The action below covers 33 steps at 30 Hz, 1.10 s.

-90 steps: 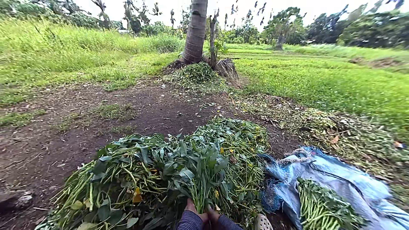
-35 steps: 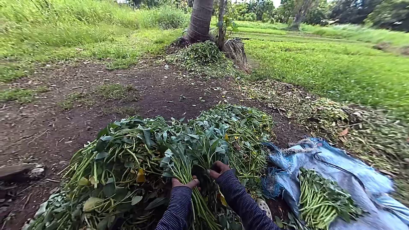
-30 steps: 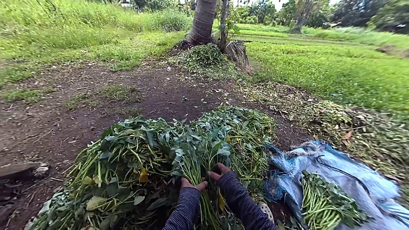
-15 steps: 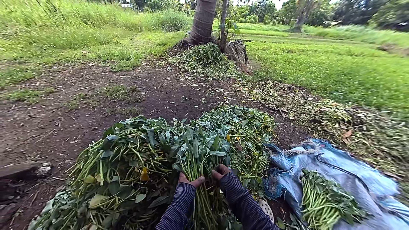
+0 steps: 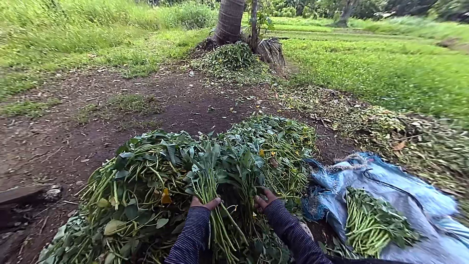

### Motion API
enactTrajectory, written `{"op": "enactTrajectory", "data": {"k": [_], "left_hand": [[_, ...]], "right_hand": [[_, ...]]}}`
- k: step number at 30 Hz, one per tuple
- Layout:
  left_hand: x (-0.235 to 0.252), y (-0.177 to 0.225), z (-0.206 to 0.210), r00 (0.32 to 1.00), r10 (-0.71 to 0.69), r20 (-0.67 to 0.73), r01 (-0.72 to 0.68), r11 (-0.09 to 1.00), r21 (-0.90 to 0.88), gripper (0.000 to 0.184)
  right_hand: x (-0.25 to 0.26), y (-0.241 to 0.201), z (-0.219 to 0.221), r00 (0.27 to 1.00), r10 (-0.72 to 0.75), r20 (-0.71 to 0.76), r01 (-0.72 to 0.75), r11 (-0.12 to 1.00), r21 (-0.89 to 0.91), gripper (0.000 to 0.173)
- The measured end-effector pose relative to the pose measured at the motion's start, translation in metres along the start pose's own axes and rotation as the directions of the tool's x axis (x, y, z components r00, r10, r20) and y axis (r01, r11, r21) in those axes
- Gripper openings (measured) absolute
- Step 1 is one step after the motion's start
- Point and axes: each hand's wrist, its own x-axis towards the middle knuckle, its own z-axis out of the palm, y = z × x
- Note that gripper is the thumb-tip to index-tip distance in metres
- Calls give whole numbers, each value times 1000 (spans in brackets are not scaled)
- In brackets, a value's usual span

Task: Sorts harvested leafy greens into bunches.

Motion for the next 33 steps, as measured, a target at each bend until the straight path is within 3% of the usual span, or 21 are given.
{"op": "enactTrajectory", "data": {"k": [1,3,4,5,7,9,15,18,21,23,26,28,29,31,33], "left_hand": [[-2,0,2,1000,9,5,-9,1000,25,87],[-5,0,6,999,31,9,-32,997,77,88],[-7,0,8,999,39,19,-41,992,117,90],[-8,-1,9,998,43,40,-48,989,140,92],[-9,-4,10,996,50,71,-57,994,95,89],[-7,-6,10,997,32,75,-31,999,-12,82],[-5,-28,15,998,-51,38,57,982,-180,78],[-1,-27,14,998,-60,32,64,983,-171,80],[0,-21,7,989,-113,91,117,993,-35,83],[-1,-19,4,982,-129,137,131,991,-10,79],[-1,-17,2,986,-128,107,134,990,-51,73],[4,-15,-2,995,-98,-4,98,993,-60,74],[6,-11,-6,995,-88,-43,87,996,-33,77],[5,-5,-9,994,-40,-97,43,998,35,81],[1,-2,-8,993,-2,-117,16,993,121,92]], "right_hand": [[0,-3,4,994,-111,-13,107,982,-158,53],[-10,-8,23,906,-422,-32,389,860,-330,53],[-17,-14,34,864,-503,13,475,808,-349,54],[-26,-25,43,880,-464,106,470,812,-346,52],[-36,-39,61,946,-224,235,294,898,-328,41],[-39,-36,74,970,-27,241,86,967,-240,37],[-57,8,94,986,94,137,-88,995,-50,37],[-63,25,97,991,75,109,-92,982,165,30],[-70,13,85,925,165,341,-305,858,413,29],[-75,8,83,894,169,414,-375,789,487,33],[-88,-12,81,902,274,333,-365,897,250,27],[-82,20,77,933,147,329,-146,989,-29,28],[-75,40,74,931,121,345,-55,980,-193,33],[-57,74,65,932,178,316,-13,887,-461,40],[-41,89,52,984,128,128,-37,833,-552,43]]}}
